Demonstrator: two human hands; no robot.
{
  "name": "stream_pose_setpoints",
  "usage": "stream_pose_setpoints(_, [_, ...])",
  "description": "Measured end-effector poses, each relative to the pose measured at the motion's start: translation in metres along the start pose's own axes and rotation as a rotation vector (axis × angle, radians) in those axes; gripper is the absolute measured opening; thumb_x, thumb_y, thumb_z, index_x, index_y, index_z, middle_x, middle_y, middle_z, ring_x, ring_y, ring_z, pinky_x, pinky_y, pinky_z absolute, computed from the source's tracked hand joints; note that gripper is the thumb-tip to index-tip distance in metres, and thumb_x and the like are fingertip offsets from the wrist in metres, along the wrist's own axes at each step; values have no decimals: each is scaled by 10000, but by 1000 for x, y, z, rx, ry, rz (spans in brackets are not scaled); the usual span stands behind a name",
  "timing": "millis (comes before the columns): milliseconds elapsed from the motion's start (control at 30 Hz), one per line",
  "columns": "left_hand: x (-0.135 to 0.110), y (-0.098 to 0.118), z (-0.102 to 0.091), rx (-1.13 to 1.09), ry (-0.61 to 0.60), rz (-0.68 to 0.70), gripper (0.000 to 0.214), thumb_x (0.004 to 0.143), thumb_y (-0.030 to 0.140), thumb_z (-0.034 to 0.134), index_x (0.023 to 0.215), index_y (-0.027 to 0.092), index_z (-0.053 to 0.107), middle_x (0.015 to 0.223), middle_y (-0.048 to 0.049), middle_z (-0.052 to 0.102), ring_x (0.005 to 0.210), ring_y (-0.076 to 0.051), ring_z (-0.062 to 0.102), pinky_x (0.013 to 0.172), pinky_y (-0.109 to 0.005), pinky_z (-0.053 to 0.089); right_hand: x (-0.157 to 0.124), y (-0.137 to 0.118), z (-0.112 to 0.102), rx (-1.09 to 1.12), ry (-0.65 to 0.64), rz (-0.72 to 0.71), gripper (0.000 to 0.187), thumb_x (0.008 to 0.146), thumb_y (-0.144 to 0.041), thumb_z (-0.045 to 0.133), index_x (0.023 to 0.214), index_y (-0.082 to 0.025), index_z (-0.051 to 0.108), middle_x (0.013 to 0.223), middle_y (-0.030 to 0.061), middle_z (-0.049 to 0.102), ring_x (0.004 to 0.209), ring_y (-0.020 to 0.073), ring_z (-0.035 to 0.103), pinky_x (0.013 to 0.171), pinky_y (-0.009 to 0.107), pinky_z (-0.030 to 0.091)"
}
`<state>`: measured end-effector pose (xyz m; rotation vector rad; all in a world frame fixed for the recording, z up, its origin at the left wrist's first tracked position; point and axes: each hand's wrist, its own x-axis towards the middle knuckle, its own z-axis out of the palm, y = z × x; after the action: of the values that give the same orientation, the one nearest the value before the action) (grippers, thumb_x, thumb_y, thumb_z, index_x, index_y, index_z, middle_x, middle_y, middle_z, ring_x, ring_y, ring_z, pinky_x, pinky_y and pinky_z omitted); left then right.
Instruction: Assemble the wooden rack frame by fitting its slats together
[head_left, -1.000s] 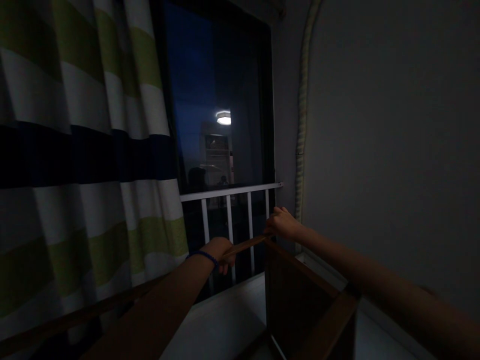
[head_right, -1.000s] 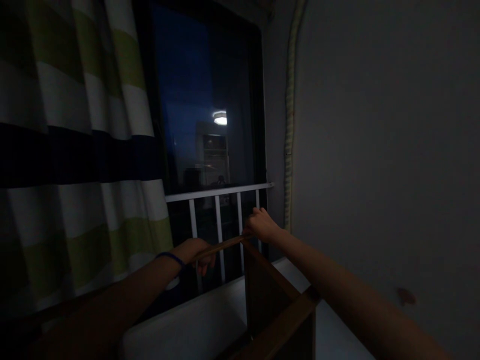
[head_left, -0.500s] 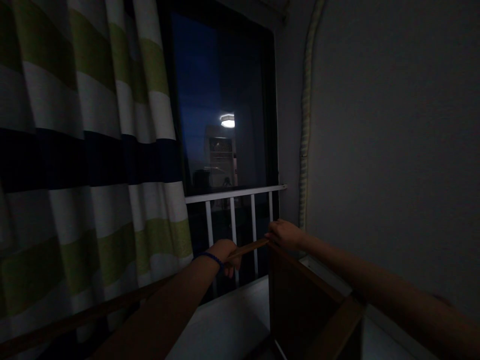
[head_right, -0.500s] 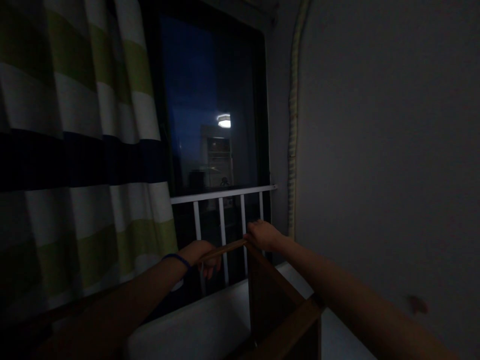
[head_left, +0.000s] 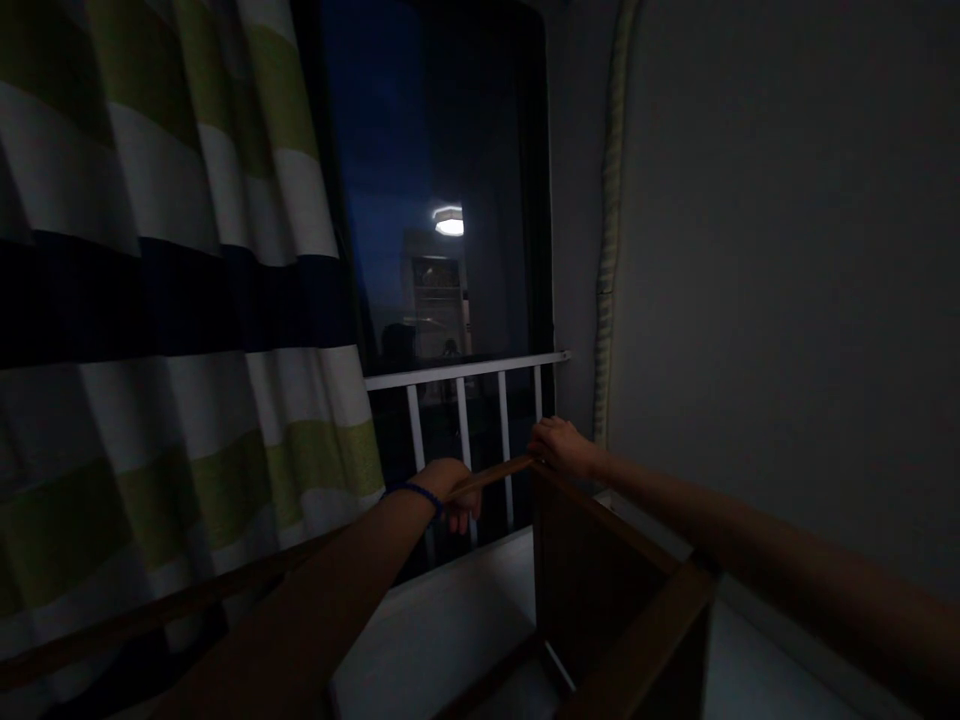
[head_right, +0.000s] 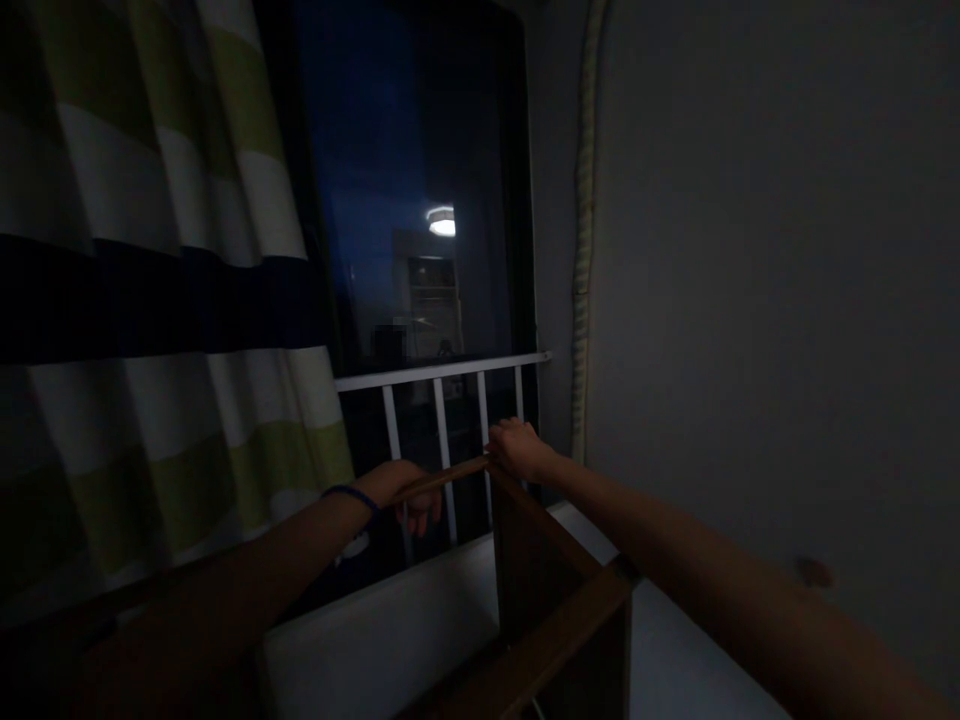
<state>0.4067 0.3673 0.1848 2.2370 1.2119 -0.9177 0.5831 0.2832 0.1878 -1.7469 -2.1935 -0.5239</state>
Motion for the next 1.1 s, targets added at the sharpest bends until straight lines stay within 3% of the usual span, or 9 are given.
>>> stream_pose_setpoints(400, [2, -1, 1, -26, 18, 6, 238, 856, 288, 449, 1003, 122, 535, 868, -35, 615, 746, -130, 593, 717, -332, 479, -2, -5, 0, 47, 62, 0, 188, 879, -195, 393, 805, -104, 540, 842, 90, 556, 799, 170, 476, 743, 257, 338])
stream_pose_setpoints(767, [-3, 2, 3, -25, 27, -16, 209, 859, 250, 443, 995, 115, 527, 869, -36, 591, 714, -116, 574, 643, -286, 488, 0, -7, 1, 62, 37, 64, 237, 896, -203, 349, 826, -88, 545, 836, 98, 575, 813, 165, 498, 760, 246, 338])
stream_pose_setpoints(967, [-2, 1, 1, -19, 6, 0, 210, 854, 261, 453, 979, 116, 538, 896, -41, 600, 762, -130, 584, 694, -315, 487, 3, -3, 0, 116, -30, 111, 307, 907, -217, 307, 762, -116, 557, 759, 76, 585, 723, 141, 527, 655, 225, 348])
stream_pose_setpoints(1100, [1, 1, 0, -19, -2, -25, 204, 846, 272, 470, 946, 117, 556, 869, -37, 613, 772, -138, 588, 726, -343, 478, 9, 2, -3, 153, -96, 92, 362, 898, -324, 330, 680, -151, 563, 660, 43, 573, 609, 130, 517, 546, 228, 322])
